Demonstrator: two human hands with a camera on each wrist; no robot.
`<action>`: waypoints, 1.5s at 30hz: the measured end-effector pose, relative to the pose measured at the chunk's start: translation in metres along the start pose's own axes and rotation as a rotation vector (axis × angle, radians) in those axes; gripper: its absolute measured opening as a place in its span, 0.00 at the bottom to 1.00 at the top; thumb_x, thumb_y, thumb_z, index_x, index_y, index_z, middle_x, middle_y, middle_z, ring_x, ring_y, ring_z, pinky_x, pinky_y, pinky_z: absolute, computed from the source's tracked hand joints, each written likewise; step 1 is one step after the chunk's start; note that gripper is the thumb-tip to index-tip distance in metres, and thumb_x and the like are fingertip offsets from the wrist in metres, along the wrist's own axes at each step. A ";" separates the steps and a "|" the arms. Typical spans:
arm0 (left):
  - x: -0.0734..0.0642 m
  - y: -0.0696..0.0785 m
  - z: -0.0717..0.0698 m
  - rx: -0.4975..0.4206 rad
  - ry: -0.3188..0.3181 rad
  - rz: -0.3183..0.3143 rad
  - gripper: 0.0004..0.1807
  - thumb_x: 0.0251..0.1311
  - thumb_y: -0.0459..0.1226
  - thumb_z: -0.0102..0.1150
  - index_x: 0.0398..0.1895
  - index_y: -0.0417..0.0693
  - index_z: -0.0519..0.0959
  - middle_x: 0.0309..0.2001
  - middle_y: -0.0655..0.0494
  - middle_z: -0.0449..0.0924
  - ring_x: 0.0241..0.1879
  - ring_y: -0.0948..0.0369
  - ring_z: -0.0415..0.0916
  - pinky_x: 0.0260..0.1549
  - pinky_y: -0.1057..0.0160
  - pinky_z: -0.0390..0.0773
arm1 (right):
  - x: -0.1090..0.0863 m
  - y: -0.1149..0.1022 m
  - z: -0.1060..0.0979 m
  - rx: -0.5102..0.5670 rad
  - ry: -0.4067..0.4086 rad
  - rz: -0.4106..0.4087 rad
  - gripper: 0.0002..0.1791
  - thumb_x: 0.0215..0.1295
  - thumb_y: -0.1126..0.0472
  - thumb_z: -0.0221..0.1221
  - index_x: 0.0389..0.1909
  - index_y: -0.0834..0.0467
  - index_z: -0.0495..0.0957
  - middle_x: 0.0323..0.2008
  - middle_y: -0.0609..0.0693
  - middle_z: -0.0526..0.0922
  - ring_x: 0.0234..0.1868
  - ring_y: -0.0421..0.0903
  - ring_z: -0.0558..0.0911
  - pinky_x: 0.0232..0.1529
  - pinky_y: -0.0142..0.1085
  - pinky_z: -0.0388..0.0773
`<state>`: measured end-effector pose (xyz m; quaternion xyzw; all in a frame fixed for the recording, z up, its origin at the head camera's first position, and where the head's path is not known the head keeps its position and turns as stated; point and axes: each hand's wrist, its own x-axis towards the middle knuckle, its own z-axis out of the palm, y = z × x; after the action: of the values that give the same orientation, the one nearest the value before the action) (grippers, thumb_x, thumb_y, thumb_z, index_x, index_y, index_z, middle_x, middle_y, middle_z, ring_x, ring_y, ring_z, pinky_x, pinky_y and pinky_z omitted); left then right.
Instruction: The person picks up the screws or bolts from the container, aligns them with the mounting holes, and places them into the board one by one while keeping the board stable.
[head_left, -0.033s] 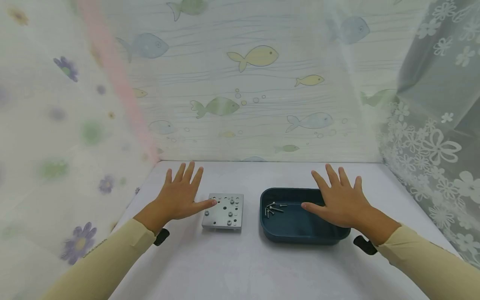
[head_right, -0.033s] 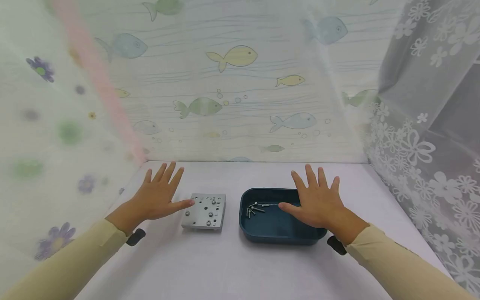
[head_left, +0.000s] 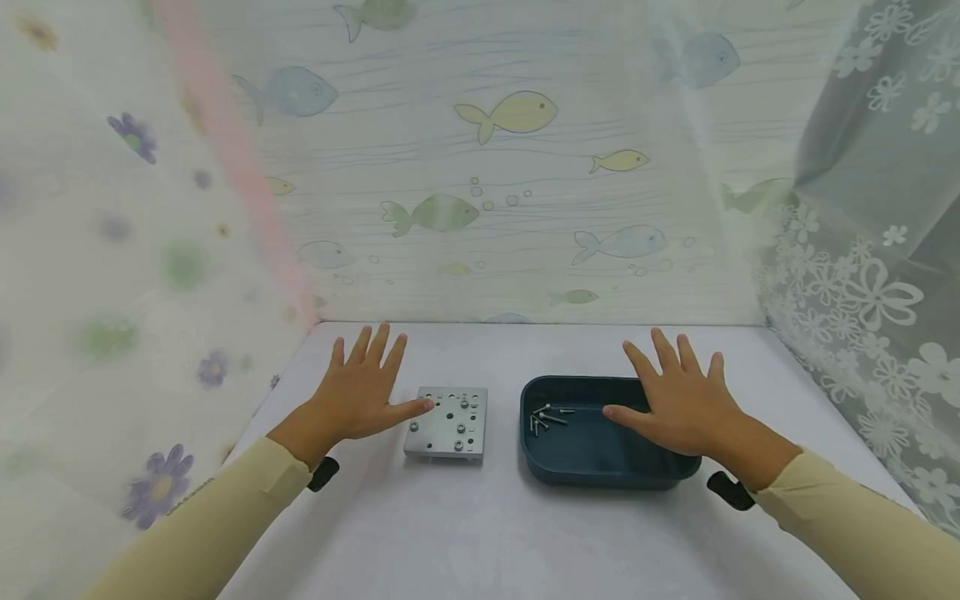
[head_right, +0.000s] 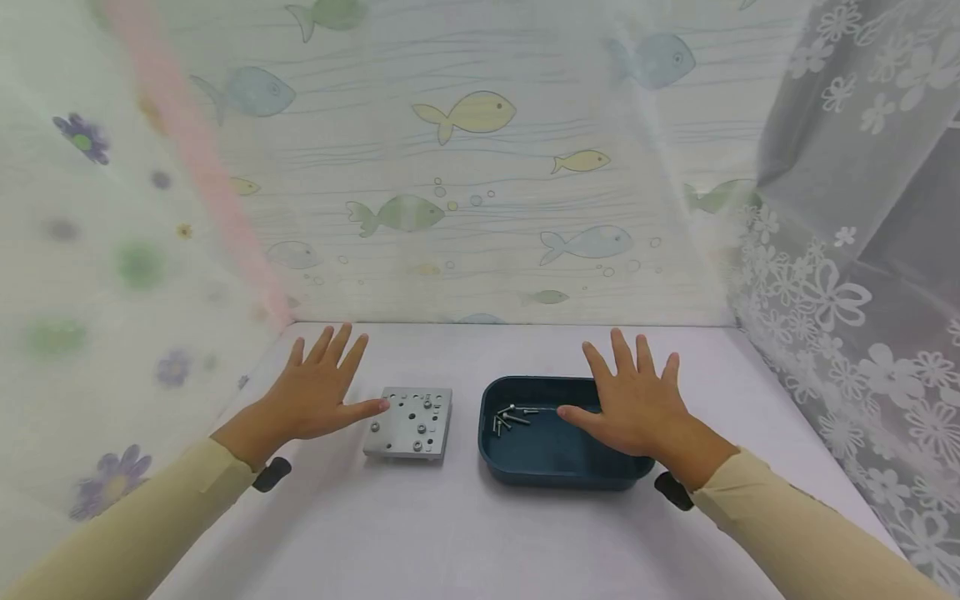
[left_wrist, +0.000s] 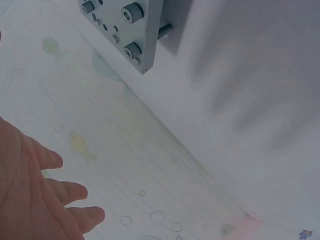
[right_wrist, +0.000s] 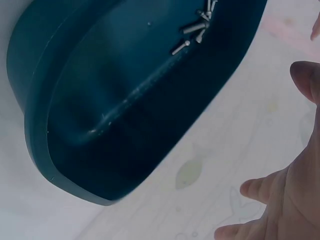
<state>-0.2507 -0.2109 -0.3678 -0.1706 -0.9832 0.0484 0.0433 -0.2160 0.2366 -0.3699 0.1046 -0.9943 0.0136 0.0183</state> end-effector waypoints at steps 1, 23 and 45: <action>0.000 0.000 0.000 0.000 0.000 0.000 0.68 0.52 0.85 0.31 0.84 0.46 0.48 0.84 0.38 0.41 0.82 0.36 0.40 0.73 0.24 0.40 | 0.000 0.000 0.000 0.000 -0.001 0.000 0.65 0.54 0.09 0.37 0.84 0.50 0.49 0.82 0.69 0.42 0.78 0.78 0.44 0.65 0.84 0.34; 0.006 -0.004 0.022 -0.117 0.014 0.064 0.65 0.57 0.81 0.43 0.84 0.43 0.49 0.83 0.42 0.49 0.82 0.42 0.48 0.77 0.33 0.45 | 0.007 -0.007 0.002 0.003 0.007 -0.044 0.56 0.62 0.17 0.46 0.81 0.51 0.58 0.80 0.67 0.53 0.78 0.75 0.53 0.66 0.83 0.40; 0.012 0.000 0.071 -0.689 -0.056 0.032 0.71 0.39 0.67 0.79 0.84 0.67 0.46 0.83 0.62 0.51 0.82 0.53 0.51 0.76 0.40 0.58 | 0.027 -0.018 0.015 -0.001 0.083 -0.186 0.32 0.64 0.33 0.62 0.58 0.52 0.82 0.56 0.57 0.80 0.59 0.61 0.76 0.55 0.60 0.77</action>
<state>-0.2696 -0.2124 -0.4372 -0.1892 -0.9397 -0.2812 -0.0447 -0.2388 0.2132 -0.3830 0.1956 -0.9787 0.0156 0.0606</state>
